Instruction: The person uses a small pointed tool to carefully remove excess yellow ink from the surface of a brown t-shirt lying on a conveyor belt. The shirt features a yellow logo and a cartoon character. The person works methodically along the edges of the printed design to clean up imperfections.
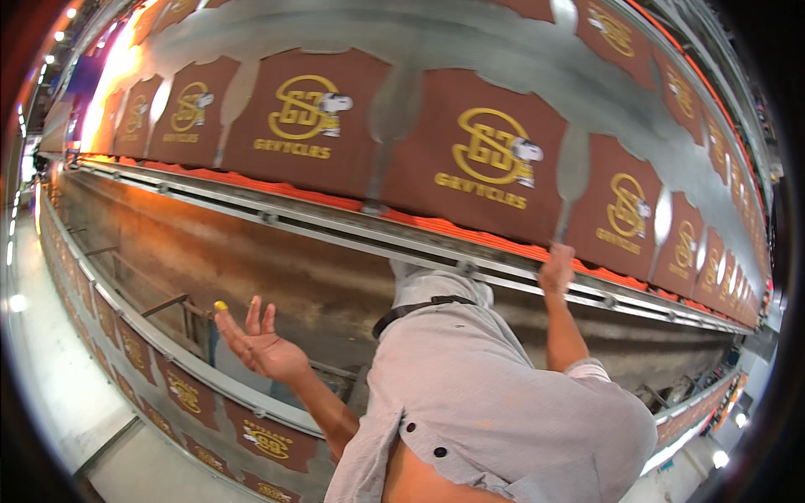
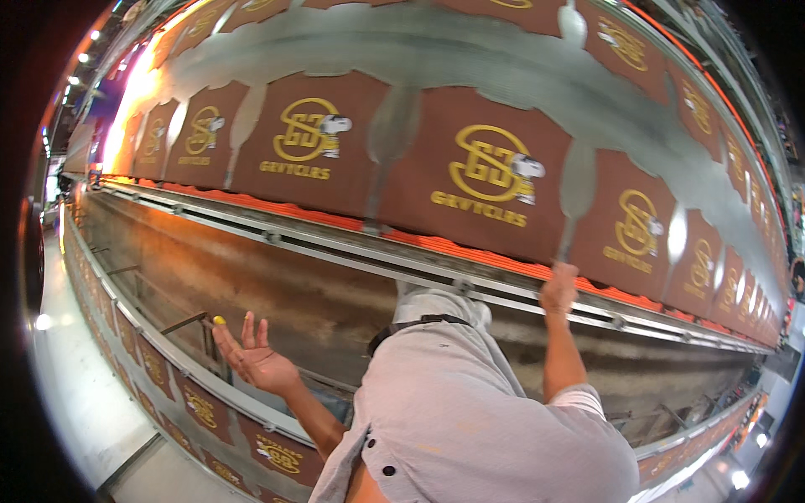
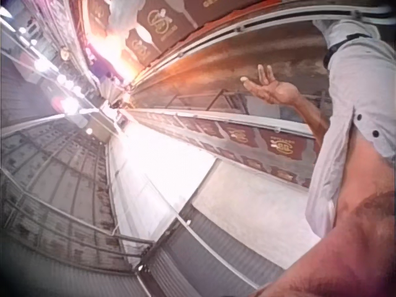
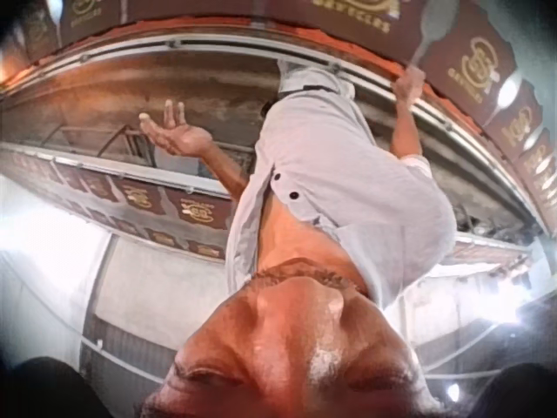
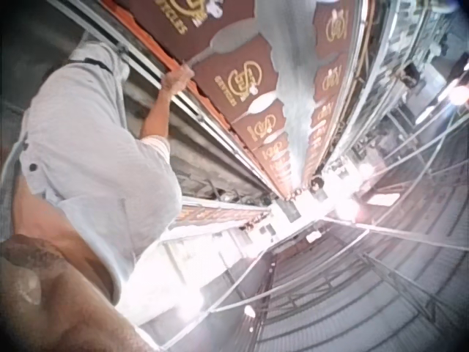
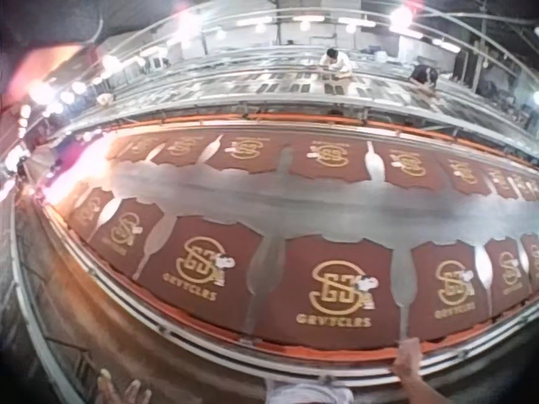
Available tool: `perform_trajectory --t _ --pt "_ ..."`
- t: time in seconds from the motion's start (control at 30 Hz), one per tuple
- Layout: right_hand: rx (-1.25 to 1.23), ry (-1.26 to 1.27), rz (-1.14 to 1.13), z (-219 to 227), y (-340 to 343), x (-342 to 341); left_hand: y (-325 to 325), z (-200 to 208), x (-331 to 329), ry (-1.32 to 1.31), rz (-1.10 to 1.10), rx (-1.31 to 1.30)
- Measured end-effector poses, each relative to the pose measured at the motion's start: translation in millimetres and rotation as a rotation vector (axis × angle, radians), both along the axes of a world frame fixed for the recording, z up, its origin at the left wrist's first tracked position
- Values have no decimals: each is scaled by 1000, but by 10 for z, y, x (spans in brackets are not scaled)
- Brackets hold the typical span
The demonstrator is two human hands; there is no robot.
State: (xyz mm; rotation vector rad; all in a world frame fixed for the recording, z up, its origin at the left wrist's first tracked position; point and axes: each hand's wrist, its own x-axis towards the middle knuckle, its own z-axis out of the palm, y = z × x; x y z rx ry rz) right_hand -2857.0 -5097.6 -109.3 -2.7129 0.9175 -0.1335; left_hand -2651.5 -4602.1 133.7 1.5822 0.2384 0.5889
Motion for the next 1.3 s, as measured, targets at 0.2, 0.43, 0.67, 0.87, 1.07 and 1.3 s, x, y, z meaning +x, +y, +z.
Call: perform_trajectory --t 0.2,0.43,0.67,0.87,1.07,1.3 --pt "-272 -19 -359 143 292 417 626 32 984 102 -74 23" --pt "-146 -460 -14 -67 1398 3232 1397 171 1797 94 -65 42" --pt "728 -481 336 383 4451 5163 2364 67 2087 95 30 23" --pt "1019 -369 410 277 6349 5457 3543 13 2485 24 86 7" --pt "777 -215 96 50 6892 5568 4856 114 2706 -35 159 -2" --pt "605 -273 -20 -88 7088 5690 5953 58 2996 -16 232 -46"
